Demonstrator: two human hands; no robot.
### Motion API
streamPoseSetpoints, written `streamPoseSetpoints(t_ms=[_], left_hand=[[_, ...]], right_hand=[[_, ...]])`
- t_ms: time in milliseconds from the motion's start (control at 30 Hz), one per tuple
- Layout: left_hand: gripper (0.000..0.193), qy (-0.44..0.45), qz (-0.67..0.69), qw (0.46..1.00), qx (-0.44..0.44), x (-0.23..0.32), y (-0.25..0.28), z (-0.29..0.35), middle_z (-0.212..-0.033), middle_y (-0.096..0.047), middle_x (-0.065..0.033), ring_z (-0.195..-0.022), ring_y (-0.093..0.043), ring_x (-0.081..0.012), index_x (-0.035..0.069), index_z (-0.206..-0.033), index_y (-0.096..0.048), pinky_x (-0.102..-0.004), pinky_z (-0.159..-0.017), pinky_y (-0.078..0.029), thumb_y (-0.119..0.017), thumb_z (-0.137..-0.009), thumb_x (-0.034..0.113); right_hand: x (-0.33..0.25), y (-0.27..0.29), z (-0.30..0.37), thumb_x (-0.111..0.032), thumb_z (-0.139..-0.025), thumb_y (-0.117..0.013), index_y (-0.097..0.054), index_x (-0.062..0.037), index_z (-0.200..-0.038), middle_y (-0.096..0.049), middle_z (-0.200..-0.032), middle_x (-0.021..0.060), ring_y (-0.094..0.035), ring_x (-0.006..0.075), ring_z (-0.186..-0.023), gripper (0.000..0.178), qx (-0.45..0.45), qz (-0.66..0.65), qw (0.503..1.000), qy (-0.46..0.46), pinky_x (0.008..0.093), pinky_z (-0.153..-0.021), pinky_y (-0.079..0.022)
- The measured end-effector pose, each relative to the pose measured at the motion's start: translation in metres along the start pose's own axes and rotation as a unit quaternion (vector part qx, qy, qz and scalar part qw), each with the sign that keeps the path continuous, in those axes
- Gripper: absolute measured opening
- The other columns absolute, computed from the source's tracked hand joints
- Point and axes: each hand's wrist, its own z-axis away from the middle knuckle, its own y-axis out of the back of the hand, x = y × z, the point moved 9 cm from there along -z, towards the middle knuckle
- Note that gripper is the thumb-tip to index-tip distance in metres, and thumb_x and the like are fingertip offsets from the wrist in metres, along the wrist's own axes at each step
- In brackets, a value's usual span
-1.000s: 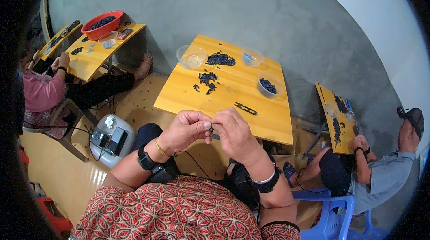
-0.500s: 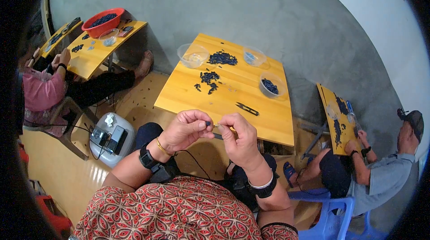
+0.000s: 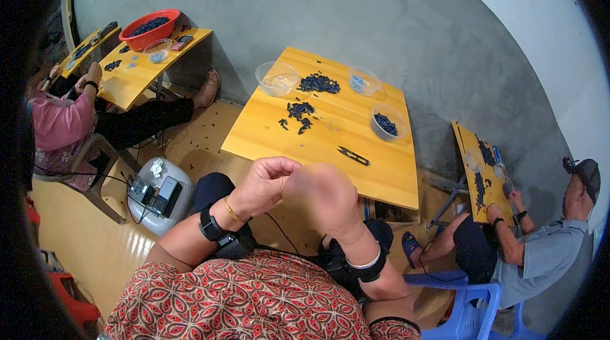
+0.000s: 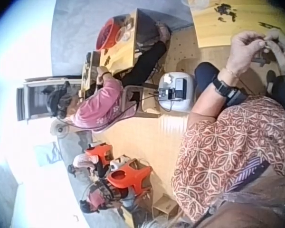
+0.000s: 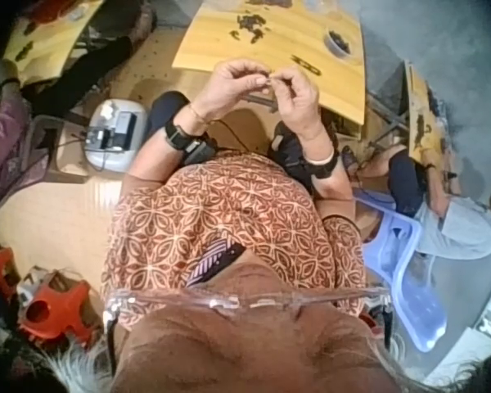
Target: Assembling small black plastic components at a workshop table.
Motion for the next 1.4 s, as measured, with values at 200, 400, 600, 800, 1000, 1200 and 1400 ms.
streamPoseSetpoints(t_ms=[200, 400, 600, 800, 1000, 1200, 1400], left_hand=[[0.017, 0.027, 0.086, 0.996, -0.007, -0.009, 0.002, -0.003, -0.089, -0.061, -0.0079, -0.075, -0.062, -0.0138, -0.002, -0.099, -0.057, -0.0239, -0.070, -0.052, -0.056, -0.083, 0.002], [0.013, 0.022, -0.024, 0.999, 0.027, -0.002, 0.010, -0.004, -0.088, -0.060, -0.0059, -0.075, -0.062, -0.0144, -0.002, -0.096, -0.057, -0.0232, -0.068, -0.053, -0.052, -0.083, -0.001], [0.015, -0.048, -0.145, 0.988, 0.000, 0.005, 0.005, -0.002, -0.084, -0.060, -0.0058, -0.071, -0.060, -0.0113, -0.004, -0.097, -0.057, -0.0230, -0.065, -0.052, -0.055, -0.082, -0.002], [0.015, -0.054, -0.108, 0.993, 0.015, 0.005, 0.008, 0.001, -0.079, -0.061, -0.0068, -0.068, -0.060, -0.0112, -0.005, -0.095, -0.057, -0.0232, -0.064, -0.051, -0.057, -0.081, -0.002], [0.013, -0.050, -0.106, 0.993, 0.018, 0.006, 0.007, 0.001, -0.078, -0.062, -0.0073, -0.067, -0.060, -0.0111, -0.005, -0.094, -0.058, -0.0234, -0.064, -0.051, -0.057, -0.081, -0.002], [0.013, -0.054, -0.122, 0.991, 0.020, 0.004, 0.009, 0.002, -0.077, -0.062, -0.0073, -0.067, -0.059, -0.0107, -0.005, -0.093, -0.058, -0.0230, -0.063, -0.051, -0.056, -0.081, -0.002], [0.011, -0.058, -0.106, 0.993, 0.011, 0.004, 0.008, 0.002, -0.076, -0.062, -0.0083, -0.066, -0.061, -0.0131, -0.005, -0.091, -0.059, -0.0243, -0.062, -0.052, -0.056, -0.081, -0.001]], right_hand=[[0.005, 0.002, 0.001, 0.000, -0.082, -0.053, -0.051, -0.0011, -0.085, -0.054, -0.072, 0.0100, -0.057, 0.0175, -0.058, 0.004, 0.028, -0.019, 0.999, 0.013, 0.0254, -0.054, -0.044], [-0.003, 0.015, -0.006, 0.002, -0.079, -0.054, -0.051, -0.0017, -0.085, -0.052, -0.072, 0.0115, -0.053, 0.0246, -0.063, 0.007, 0.026, 0.067, 0.996, 0.054, 0.0294, -0.057, -0.043], [-0.020, 0.013, -0.013, 0.004, -0.078, -0.054, -0.051, -0.0010, -0.085, -0.052, -0.075, 0.0126, -0.053, 0.0266, -0.066, 0.010, 0.001, 0.109, 0.987, 0.114, 0.0306, -0.058, -0.043], [-0.021, 0.007, -0.013, 0.009, -0.072, -0.054, -0.051, -0.0003, -0.085, -0.052, -0.076, 0.0135, -0.053, 0.0289, -0.068, 0.016, -0.029, 0.115, 0.985, 0.123, 0.0331, -0.060, -0.044], [-0.022, 0.001, -0.013, 0.011, -0.069, -0.053, -0.050, 0.0002, -0.083, -0.051, -0.076, 0.0136, -0.053, 0.0295, -0.068, 0.019, -0.049, 0.126, 0.982, 0.135, 0.0341, -0.060, -0.044], [-0.022, -0.003, -0.012, 0.012, -0.065, -0.054, -0.050, -0.0002, -0.083, -0.050, -0.075, 0.0136, -0.051, 0.0307, -0.068, 0.023, -0.058, 0.154, 0.975, 0.147, 0.0355, -0.060, -0.044], [-0.022, -0.006, -0.007, 0.011, -0.063, -0.054, -0.050, -0.0004, -0.083, -0.050, -0.075, 0.0135, -0.051, 0.0299, -0.067, 0.024, -0.045, 0.148, 0.975, 0.160, 0.0351, -0.058, -0.043]])
